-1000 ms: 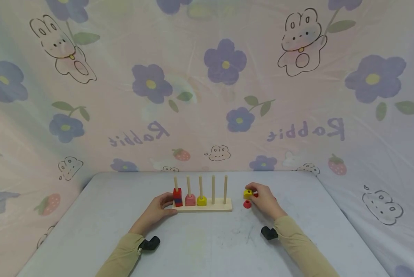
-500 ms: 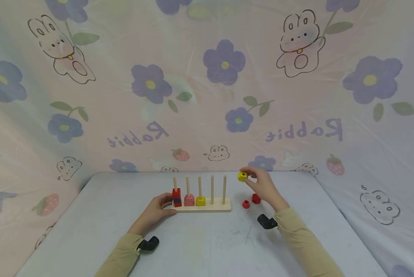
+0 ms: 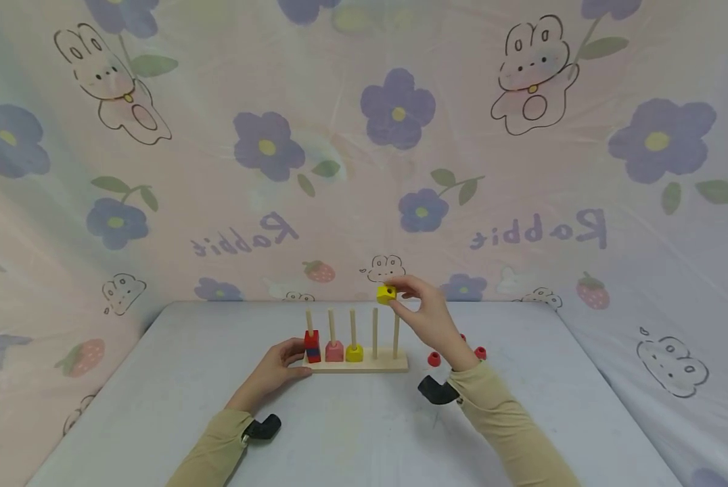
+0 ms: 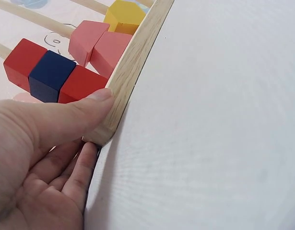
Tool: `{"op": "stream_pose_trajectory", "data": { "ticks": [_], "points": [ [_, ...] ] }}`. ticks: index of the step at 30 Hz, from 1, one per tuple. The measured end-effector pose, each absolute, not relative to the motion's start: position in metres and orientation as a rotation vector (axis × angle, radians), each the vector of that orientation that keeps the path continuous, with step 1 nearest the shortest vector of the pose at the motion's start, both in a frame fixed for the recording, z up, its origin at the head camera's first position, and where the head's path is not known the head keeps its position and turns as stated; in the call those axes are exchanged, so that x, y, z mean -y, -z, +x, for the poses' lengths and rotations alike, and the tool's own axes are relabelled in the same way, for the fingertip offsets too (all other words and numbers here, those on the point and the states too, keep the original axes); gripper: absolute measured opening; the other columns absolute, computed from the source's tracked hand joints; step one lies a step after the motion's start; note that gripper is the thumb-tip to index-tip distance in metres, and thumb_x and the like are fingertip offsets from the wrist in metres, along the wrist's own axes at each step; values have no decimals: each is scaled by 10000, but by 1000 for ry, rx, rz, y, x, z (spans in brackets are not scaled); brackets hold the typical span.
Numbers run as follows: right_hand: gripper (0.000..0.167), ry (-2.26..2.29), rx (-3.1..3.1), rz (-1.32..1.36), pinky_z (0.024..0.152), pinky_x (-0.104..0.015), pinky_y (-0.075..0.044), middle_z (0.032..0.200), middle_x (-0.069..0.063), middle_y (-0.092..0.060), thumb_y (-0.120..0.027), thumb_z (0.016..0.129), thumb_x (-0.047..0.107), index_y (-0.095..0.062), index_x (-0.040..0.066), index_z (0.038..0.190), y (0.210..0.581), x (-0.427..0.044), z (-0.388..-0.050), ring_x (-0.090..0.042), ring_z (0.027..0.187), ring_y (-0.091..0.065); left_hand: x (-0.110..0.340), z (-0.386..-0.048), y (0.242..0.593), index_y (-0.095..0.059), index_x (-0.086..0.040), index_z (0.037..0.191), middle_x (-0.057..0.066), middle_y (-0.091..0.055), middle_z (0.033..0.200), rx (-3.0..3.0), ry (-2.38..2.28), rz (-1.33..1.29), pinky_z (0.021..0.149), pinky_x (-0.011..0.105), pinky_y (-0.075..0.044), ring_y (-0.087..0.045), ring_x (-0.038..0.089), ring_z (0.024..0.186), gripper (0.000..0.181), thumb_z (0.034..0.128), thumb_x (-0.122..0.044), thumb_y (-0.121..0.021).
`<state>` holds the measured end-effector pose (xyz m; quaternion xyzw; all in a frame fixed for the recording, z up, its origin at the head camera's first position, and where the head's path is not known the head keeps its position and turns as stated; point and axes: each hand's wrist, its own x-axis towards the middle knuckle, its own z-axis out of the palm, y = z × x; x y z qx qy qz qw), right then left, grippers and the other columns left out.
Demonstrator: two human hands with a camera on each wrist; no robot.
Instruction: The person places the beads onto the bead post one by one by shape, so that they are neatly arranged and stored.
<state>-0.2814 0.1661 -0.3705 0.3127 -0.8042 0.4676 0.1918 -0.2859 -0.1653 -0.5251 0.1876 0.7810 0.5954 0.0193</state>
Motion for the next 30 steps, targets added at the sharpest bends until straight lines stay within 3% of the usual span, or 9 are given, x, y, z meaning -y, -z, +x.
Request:
{"op": "stream_pose_trajectory", "data": {
  "ticks": [14, 22, 30],
  "points": [
    [344, -1327, 2251, 1071, 835, -327, -522, 1143, 19, -638, -687, 863, 2, -641, 96, 1191, 386, -119, -288, -149, 977, -578, 166, -287, 525, -512, 10, 1296, 180, -526, 1307, -2416, -1847, 588, 998, 337, -450, -531, 306, 1182, 573, 779, 27, -759],
    [341, -1400, 2337, 980, 842, -380, -542, 1130, -42, -646, -678, 860, -26, -629, 49, 1189, 396, -111, -297, -188, 970, -606, 165, -286, 524, -506, 13, 1303, 186, -523, 1305, -2431, -1838, 608, 1010, 367, -440, -510, 320, 1202, 571, 788, 24, -752],
    [433, -1513, 2368, 776, 802, -312, -549, 1063, -99, -650, -678, 860, -21, -554, 67, 1265, 402, -104, -285, -207, 892, -619, 164, -281, 516, -495, 24, 1312, 216, -501, 1323, -2426, -1831, 573, 1013, 411, -434, -505, 351, 1205, 562, 805, 24, -736]
  ]
}}
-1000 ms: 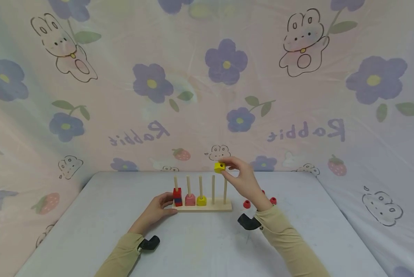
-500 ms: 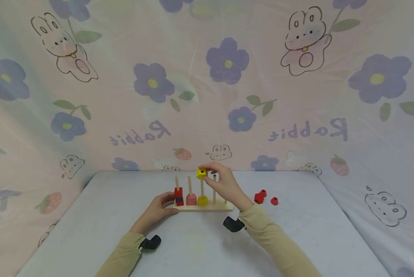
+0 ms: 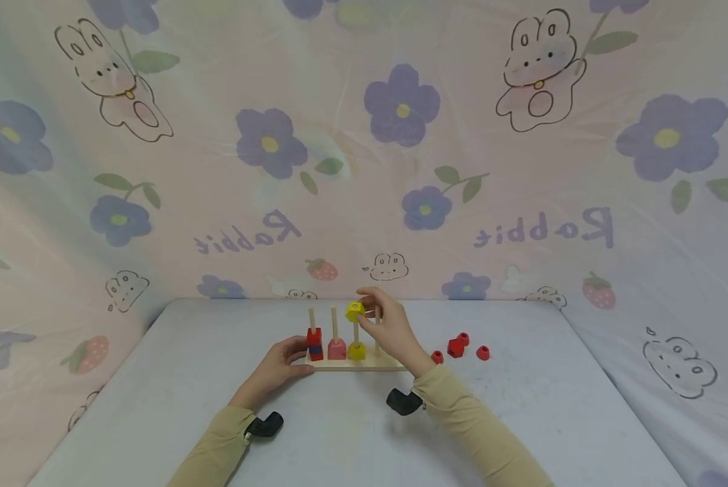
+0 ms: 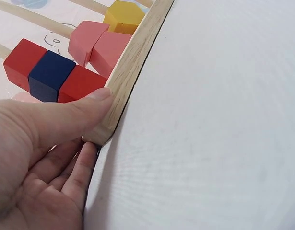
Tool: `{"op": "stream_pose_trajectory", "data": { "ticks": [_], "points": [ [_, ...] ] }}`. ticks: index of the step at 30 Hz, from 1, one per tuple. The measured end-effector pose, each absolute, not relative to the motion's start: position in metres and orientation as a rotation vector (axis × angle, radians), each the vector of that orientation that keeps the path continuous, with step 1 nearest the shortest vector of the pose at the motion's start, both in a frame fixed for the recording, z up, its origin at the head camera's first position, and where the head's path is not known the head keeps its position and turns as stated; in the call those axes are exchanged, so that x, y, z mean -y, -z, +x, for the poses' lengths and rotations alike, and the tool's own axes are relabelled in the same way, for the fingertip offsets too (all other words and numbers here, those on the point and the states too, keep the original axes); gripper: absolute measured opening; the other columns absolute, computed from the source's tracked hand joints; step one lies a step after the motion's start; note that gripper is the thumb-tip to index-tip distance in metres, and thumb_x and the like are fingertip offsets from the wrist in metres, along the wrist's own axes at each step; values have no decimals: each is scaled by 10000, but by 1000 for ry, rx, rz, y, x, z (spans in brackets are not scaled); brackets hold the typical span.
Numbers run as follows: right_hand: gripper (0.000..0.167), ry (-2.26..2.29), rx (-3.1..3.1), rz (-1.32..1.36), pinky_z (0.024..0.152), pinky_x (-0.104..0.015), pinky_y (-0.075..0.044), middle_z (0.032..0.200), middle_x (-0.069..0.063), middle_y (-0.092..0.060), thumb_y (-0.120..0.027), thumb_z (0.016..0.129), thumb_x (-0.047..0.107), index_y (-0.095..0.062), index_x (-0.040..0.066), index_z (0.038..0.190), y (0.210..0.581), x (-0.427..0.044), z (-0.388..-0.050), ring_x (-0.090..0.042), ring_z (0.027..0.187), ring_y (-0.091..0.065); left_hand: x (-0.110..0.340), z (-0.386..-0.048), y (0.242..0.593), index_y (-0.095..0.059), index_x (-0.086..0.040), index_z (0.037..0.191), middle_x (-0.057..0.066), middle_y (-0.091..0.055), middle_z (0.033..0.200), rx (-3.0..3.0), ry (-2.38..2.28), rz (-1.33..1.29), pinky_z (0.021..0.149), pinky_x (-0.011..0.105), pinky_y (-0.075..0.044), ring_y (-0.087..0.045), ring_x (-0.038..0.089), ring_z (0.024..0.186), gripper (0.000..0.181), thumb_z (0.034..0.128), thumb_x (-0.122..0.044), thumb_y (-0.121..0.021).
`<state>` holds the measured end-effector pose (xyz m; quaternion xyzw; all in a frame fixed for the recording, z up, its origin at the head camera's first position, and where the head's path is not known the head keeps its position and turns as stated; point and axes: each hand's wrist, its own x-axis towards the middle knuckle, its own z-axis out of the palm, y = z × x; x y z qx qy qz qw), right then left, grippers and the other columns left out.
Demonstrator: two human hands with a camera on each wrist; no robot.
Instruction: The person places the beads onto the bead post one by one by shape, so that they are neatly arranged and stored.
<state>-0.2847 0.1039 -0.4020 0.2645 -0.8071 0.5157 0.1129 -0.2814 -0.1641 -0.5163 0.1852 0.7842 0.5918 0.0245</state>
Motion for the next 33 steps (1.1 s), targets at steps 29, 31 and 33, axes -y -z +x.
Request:
{"op": "stream_pose_trajectory", "data": {
  "ticks": [29, 31, 33],
  "points": [
    [520, -1607, 2387, 628, 959, -444, -474, 1207, -190, -614, -696, 827, -59, -519, -3, 1312, 468, -120, -277, -326, 1113, -587, 162, -285, 520, -497, 50, 1297, 251, -508, 1299, -2480, -1814, 544, 1000, 443, -438, -515, 387, 1188, 573, 776, 85, -733],
    [534, -1547, 2416, 648, 953, -444, -477, 1225, -186, -607, -700, 824, -54, -511, -16, 1321, 463, -127, -273, -325, 1117, -585, 162, -285, 521, -496, 64, 1294, 267, -507, 1293, -2476, -1829, 542, 1001, 456, -435, -510, 403, 1187, 579, 767, 104, -732],
    [528, -1501, 2453, 662, 952, -445, -477, 1237, -160, -607, -708, 825, -37, -523, -7, 1318, 457, -136, -267, -312, 1119, -586, 162, -285, 521, -499, 53, 1298, 253, -510, 1298, -2485, -1823, 535, 1002, 437, -438, -512, 389, 1190, 581, 769, 94, -736]
  ]
}}
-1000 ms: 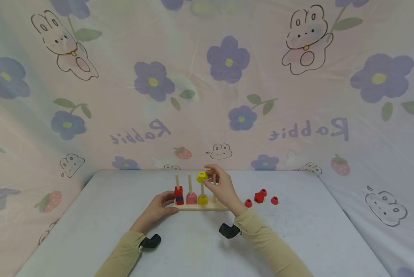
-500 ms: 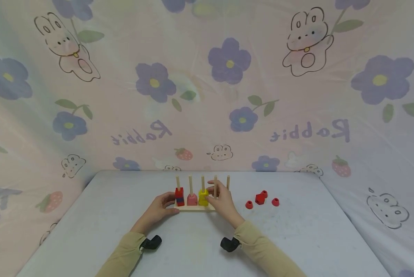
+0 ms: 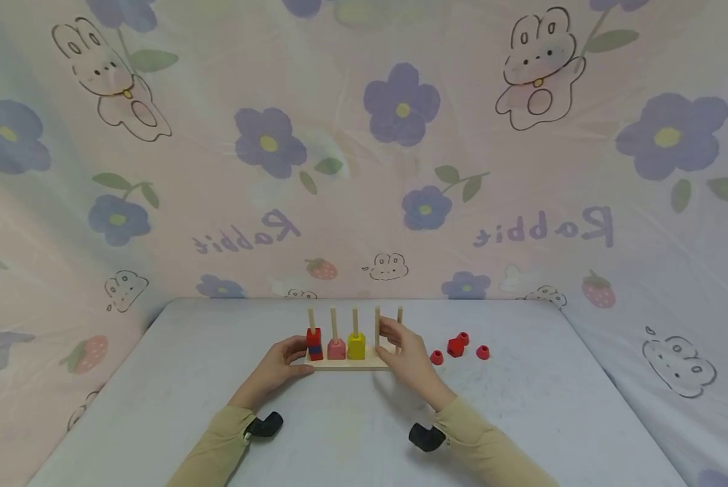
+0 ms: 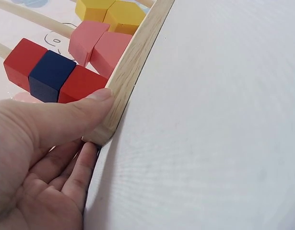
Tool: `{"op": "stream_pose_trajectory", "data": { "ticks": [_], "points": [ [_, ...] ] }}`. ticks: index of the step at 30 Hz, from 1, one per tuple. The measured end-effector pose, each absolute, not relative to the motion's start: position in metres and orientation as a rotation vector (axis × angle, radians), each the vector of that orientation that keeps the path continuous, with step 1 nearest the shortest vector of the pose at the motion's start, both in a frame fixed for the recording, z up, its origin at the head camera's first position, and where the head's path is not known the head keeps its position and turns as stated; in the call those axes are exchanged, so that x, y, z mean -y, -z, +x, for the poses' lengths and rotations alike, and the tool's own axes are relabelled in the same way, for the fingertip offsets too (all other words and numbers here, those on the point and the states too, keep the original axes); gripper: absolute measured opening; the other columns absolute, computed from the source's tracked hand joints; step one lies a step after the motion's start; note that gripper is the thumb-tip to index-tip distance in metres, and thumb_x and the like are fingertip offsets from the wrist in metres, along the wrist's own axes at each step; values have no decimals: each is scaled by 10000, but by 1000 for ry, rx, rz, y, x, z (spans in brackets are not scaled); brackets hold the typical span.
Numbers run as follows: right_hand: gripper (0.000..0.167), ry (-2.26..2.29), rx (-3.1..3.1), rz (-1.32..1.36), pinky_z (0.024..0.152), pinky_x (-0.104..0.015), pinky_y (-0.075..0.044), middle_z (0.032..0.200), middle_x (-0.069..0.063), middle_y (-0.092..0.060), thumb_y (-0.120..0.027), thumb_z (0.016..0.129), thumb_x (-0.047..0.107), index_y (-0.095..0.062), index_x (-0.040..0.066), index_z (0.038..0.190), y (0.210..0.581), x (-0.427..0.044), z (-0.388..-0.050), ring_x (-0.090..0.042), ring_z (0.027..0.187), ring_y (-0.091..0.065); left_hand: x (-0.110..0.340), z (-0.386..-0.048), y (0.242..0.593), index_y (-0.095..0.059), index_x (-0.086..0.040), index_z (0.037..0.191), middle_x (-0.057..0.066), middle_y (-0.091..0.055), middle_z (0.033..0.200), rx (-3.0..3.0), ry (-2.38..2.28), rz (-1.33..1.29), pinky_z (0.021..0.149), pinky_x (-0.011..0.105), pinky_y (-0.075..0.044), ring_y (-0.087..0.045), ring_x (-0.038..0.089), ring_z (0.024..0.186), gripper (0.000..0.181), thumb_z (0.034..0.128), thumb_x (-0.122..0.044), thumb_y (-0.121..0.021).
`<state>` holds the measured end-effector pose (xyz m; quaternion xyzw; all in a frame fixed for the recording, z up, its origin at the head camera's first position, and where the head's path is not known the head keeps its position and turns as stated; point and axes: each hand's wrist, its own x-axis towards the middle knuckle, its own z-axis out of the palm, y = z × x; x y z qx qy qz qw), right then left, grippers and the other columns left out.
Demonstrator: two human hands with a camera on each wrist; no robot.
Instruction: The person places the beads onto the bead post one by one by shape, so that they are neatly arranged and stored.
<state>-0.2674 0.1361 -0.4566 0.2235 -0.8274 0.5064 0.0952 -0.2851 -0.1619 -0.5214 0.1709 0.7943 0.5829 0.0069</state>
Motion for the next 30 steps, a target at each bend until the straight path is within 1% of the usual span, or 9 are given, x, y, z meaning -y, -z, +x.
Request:
{"op": "stream_pose_trajectory", "data": {
  "ticks": [4, 9, 13, 15, 17, 23, 25, 30],
  "points": [
    [454, -1433, 2491, 769, 941, -456, -485, 1226, -154, -612, -703, 837, -22, -572, 12, 1270, 443, -159, -261, -313, 1101, -593, 163, -286, 522, -510, 24, 1300, 209, -524, 1301, -2500, -1803, 541, 1001, 382, -446, -517, 343, 1194, 579, 775, 44, -755],
    [364, -1364, 2518, 876, 884, -437, -525, 1156, -120, -639, -707, 852, 27, -609, 33, 1202, 430, -189, -257, -308, 1042, -610, 164, -285, 522, -517, -6, 1305, 167, -534, 1303, -2502, -1791, 528, 992, 334, -453, -525, 308, 1189, 583, 781, -9, -771],
    [366, -1296, 2599, 866, 879, -443, -524, 1169, -99, -634, -711, 861, 79, -606, 70, 1212, 425, -213, -259, -290, 1054, -605, 164, -285, 522, -514, -2, 1307, 174, -532, 1304, -2508, -1783, 536, 986, 325, -457, -534, 308, 1178, 584, 783, -15, -772],
    [388, -1262, 2630, 852, 885, -452, -520, 1186, -105, -626, -715, 858, 81, -596, 78, 1227, 425, -224, -263, -288, 1064, -600, 163, -286, 522, -512, 13, 1303, 187, -532, 1302, -2507, -1789, 547, 986, 332, -458, -539, 316, 1170, 584, 779, 1, -770],
    [410, -1226, 2656, 836, 889, -462, -517, 1193, -101, -622, -721, 850, 69, -589, 81, 1238, 427, -235, -269, -290, 1065, -600, 163, -285, 522, -512, 24, 1299, 194, -534, 1297, -2501, -1804, 548, 985, 339, -459, -543, 320, 1163, 585, 774, 13, -770],
    [410, -1172, 2695, 829, 886, -541, -496, 1166, -146, -625, -703, 848, 17, -575, 35, 1238, 443, -263, -286, -374, 1055, -591, 162, -283, 522, -507, 30, 1302, 203, -527, 1303, -2489, -1821, 551, 992, 369, -454, -533, 339, 1171, 584, 777, 23, -763],
    [409, -1166, 2714, 823, 893, -549, -489, 1160, -168, -626, -696, 848, 0, -571, 21, 1237, 450, -271, -291, -394, 1060, -584, 162, -283, 522, -503, 32, 1306, 212, -519, 1309, -2480, -1830, 555, 995, 383, -451, -523, 353, 1183, 582, 781, 33, -755],
    [431, -1136, 2781, 808, 917, -542, -478, 1189, -212, -608, -682, 843, -36, -552, -3, 1253, 463, -284, -301, -387, 1091, -570, 161, -281, 521, -493, 64, 1300, 255, -500, 1308, -2436, -1866, 572, 999, 418, -444, -498, 396, 1202, 576, 779, 71, -739]
  ]
}}
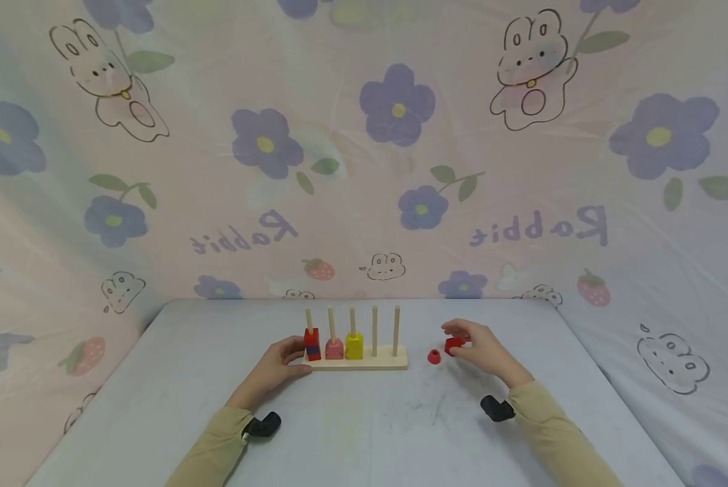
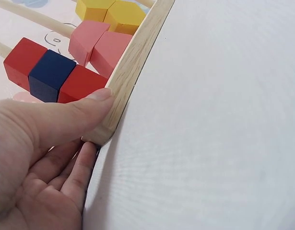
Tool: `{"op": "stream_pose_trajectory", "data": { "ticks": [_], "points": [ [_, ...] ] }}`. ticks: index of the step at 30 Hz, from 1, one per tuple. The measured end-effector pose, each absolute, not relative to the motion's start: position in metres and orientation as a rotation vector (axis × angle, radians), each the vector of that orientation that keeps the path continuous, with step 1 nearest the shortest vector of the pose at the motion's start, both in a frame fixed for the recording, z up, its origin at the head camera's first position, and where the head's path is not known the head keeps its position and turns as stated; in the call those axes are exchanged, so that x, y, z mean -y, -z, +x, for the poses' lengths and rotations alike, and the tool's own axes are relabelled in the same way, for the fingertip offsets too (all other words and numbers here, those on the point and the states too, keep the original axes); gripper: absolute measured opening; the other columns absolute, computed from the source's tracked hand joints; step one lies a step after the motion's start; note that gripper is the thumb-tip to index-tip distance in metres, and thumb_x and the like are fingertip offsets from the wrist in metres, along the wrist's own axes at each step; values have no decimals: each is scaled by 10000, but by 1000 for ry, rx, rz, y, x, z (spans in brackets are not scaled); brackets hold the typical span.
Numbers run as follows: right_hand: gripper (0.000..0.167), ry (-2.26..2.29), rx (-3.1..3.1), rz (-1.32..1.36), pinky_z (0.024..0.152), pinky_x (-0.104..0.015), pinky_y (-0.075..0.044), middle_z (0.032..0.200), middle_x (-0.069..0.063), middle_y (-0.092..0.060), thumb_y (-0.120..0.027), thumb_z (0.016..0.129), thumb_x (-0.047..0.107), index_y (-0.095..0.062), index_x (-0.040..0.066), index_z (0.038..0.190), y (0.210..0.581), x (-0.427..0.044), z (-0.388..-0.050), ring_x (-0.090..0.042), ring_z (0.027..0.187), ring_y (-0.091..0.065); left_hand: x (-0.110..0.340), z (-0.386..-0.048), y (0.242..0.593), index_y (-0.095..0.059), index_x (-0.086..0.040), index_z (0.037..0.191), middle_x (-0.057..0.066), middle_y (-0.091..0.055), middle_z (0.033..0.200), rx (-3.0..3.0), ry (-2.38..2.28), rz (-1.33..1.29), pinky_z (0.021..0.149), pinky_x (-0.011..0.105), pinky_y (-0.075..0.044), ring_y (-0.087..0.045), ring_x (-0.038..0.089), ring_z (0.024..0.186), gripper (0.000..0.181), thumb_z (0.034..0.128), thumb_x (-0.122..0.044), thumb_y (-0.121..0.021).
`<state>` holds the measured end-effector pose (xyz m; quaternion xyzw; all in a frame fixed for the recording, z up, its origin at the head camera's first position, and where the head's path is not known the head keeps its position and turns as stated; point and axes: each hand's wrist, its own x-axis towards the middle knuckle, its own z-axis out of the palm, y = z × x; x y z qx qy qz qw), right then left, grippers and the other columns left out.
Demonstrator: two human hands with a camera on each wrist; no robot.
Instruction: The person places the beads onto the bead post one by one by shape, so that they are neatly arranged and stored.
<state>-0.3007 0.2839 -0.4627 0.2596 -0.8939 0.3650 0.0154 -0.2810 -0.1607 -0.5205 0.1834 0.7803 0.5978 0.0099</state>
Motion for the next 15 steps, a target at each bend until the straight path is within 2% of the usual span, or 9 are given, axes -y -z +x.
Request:
{"op": "stream_pose_trajectory", "data": {
  "ticks": [8, 15],
  "points": [
    [419, -1045, 2881, 777, 933, -561, -463, 1206, -214, -595, -639, 842, -84, -559, -34, 1249, 470, -285, -308, -382, 1091, -550, 162, -282, 521, -511, 10, 1303, 207, -508, 1321, -2461, -1827, 542, 1002, 350, -446, -509, 340, 1209, 568, 791, 7, -756],
    [374, -870, 2942, 797, 890, -526, -503, 1148, -185, -612, -612, 824, -133, -603, -35, 1186, 472, -281, -312, -352, 1039, -563, 161, -285, 522, -498, 44, 1302, 242, -502, 1310, -2476, -1814, 559, 1003, 403, -440, -506, 377, 1204, 569, 786, 56, -739]
  ]
}}
